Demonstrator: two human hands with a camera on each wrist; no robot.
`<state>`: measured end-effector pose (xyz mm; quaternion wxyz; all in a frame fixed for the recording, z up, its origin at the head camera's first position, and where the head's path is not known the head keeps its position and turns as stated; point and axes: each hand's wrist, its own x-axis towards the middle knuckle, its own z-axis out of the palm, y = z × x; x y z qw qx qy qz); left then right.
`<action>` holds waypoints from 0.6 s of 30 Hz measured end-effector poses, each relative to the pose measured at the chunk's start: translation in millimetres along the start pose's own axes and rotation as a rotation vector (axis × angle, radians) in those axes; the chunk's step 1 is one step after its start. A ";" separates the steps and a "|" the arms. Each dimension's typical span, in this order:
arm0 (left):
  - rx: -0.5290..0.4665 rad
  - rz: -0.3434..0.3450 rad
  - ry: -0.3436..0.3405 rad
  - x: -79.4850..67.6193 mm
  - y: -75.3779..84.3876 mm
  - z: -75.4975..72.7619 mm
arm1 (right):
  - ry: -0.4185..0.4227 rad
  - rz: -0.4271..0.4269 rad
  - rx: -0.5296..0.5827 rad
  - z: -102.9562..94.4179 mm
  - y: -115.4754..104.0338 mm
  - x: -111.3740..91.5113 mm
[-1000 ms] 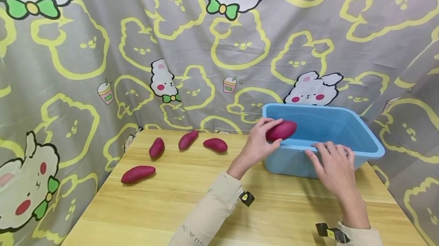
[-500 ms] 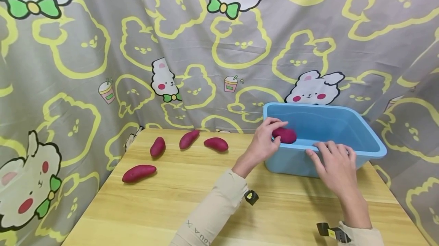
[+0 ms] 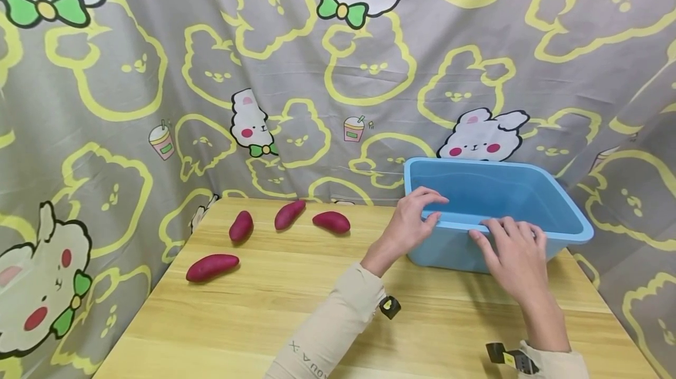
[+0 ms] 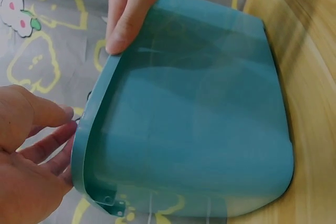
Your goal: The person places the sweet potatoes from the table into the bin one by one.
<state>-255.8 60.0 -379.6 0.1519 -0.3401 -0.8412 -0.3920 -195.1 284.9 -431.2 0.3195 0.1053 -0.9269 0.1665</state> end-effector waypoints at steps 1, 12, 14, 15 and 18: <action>0.002 0.000 -0.001 -0.3 -0.1 0.1 | 0.002 -0.001 0.000 0.0 0.0 0.0; -0.119 0.088 0.069 -9.3 -11.3 -3.6 | 0.005 0.002 0.000 -0.5 -0.9 0.3; -0.130 0.105 0.106 -12.1 -14.6 -4.9 | 0.005 0.005 0.001 -0.9 -1.1 0.5; -0.133 0.110 0.122 -14.1 -16.1 -5.6 | 0.003 0.007 0.002 -1.0 -1.3 0.6; -0.158 0.120 0.159 -20.5 -20.7 -7.3 | -0.007 0.012 0.004 -0.7 -1.3 0.3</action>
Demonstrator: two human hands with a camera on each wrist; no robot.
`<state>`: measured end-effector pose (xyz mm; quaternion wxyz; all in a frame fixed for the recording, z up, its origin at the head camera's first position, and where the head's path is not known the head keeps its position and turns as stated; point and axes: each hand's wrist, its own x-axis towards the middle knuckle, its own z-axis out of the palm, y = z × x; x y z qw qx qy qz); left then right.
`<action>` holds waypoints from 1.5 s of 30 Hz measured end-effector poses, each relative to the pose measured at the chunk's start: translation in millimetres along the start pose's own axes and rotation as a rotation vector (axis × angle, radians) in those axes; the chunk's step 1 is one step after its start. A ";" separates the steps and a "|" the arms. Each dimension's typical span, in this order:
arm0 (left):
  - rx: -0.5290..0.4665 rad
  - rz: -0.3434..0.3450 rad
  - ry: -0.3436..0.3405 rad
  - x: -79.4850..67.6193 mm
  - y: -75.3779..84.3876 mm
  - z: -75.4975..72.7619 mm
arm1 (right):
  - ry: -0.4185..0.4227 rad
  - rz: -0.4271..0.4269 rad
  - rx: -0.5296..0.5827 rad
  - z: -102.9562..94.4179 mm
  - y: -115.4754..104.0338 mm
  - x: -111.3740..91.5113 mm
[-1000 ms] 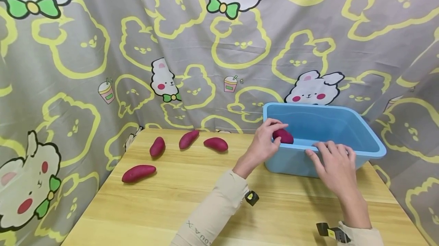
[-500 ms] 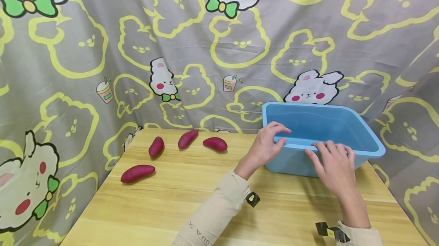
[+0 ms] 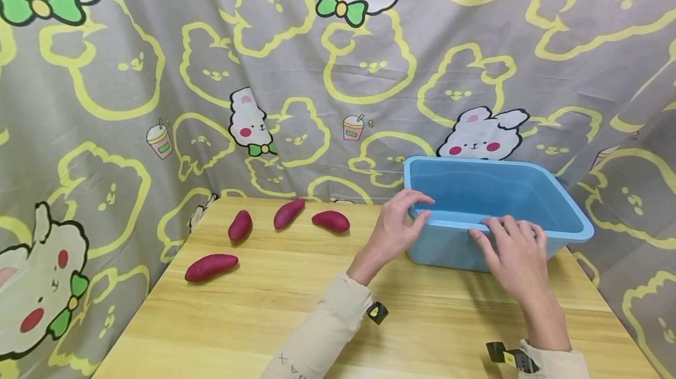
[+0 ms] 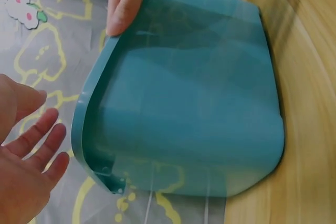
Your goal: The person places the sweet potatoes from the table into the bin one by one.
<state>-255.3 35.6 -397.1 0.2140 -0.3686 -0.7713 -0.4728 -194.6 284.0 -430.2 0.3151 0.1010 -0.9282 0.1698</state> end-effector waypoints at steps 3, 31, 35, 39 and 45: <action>-0.024 -0.004 0.033 -6.7 -2.1 -2.8 | -0.004 -0.001 0.003 0.0 0.7 -0.6; 0.062 0.012 0.210 -42.2 -31.2 -25.2 | -0.001 -0.026 0.005 0.3 1.0 -2.7; 0.099 0.016 0.227 -44.8 -37.1 -25.6 | 0.006 -0.029 0.007 -0.3 1.2 -1.9; 0.108 0.012 0.217 -44.8 -41.9 -25.0 | 0.014 -0.025 0.008 -1.2 1.7 -1.8; 0.096 -0.013 0.220 -46.1 -50.7 -26.4 | 0.008 -0.021 0.002 -0.7 2.3 0.6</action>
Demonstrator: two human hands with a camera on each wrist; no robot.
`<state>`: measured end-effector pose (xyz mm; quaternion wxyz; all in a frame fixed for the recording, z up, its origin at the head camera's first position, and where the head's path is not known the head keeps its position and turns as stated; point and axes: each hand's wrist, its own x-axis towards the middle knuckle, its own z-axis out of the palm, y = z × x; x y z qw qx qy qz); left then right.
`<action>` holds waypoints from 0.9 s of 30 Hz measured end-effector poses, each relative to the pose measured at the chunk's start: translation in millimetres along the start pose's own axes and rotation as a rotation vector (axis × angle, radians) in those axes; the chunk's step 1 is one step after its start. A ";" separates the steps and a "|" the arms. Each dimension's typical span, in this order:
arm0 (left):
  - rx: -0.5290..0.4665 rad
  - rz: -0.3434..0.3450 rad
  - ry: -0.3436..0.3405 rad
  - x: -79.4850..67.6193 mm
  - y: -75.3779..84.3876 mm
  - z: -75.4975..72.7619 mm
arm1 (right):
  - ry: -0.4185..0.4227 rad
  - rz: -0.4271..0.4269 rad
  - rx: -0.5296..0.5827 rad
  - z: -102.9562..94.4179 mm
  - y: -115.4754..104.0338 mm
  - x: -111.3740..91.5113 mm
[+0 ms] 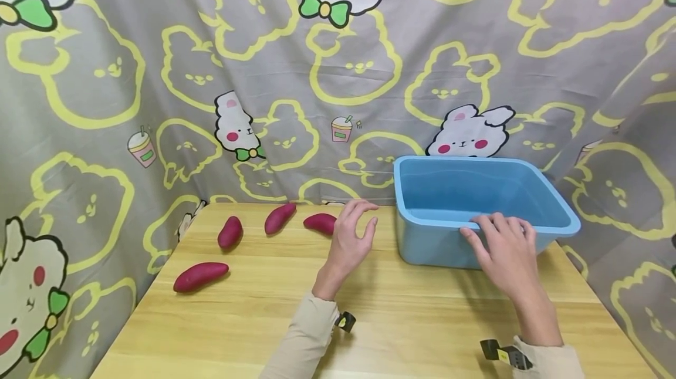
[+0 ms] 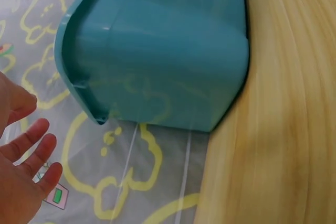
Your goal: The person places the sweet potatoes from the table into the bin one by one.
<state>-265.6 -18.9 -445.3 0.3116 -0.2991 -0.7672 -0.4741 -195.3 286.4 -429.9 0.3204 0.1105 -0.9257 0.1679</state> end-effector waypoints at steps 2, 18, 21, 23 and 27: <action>0.005 -0.006 -0.004 -0.8 -3.9 -1.0 | -0.007 0.002 0.002 0.6 -0.6 0.4; 0.131 -0.085 -0.109 -3.1 -30.2 -27.9 | 0.008 -0.009 0.011 3.2 0.5 -1.4; 0.137 -0.095 -0.127 -2.0 -34.9 -32.2 | 0.012 -0.007 0.005 2.7 1.5 -0.9; 0.133 -0.101 -0.132 -2.0 -38.4 -34.4 | 0.009 -0.006 0.002 2.0 1.5 -0.5; 0.140 -0.136 -0.145 -3.0 -45.4 -38.0 | 0.005 -0.005 -0.004 0.5 1.9 0.4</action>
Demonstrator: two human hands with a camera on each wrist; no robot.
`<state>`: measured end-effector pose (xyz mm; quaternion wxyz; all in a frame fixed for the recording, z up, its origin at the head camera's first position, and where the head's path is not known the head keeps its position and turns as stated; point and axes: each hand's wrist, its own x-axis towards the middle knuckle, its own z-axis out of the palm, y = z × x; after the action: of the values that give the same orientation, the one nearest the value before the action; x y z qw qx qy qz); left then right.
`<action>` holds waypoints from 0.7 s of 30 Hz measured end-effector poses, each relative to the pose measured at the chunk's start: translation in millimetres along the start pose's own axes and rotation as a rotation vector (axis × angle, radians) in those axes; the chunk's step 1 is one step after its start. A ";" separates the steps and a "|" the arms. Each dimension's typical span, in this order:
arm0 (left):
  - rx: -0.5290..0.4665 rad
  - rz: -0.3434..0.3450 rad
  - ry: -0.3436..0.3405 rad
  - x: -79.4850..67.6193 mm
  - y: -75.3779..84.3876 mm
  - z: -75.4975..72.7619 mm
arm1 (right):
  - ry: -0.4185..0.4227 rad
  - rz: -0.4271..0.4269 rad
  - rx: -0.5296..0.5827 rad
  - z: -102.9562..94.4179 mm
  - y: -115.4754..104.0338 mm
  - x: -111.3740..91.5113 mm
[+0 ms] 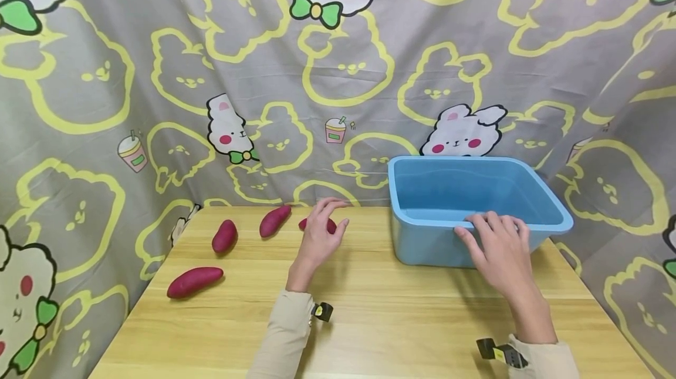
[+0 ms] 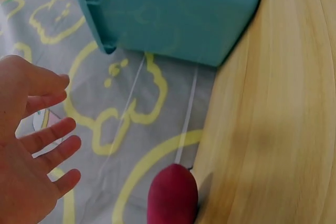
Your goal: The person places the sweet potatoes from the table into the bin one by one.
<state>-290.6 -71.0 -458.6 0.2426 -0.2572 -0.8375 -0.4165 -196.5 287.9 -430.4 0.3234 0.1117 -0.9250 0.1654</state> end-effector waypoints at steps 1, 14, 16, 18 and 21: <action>0.003 -0.012 -0.004 -0.5 -2.1 -1.0 | 0.001 -0.002 0.001 0.0 -0.2 0.4; 0.017 -0.094 -0.056 -4.1 -30.4 -11.8 | 0.009 0.000 0.002 0.6 -0.8 1.2; 0.020 -0.099 -0.063 -5.1 -33.8 -12.0 | 0.008 0.002 0.003 0.9 -0.6 1.0; 0.021 -0.111 -0.067 -6.8 -36.8 -11.4 | 0.006 0.004 0.004 1.0 -0.8 0.8; 0.029 -0.137 -0.067 -10.4 -41.3 -10.2 | 0.000 0.003 0.004 1.0 -1.3 0.9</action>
<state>-307.0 -103.2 -483.3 0.1889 -0.2095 -0.8667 -0.4113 -197.3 286.2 -430.3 0.3229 0.1109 -0.9248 0.1677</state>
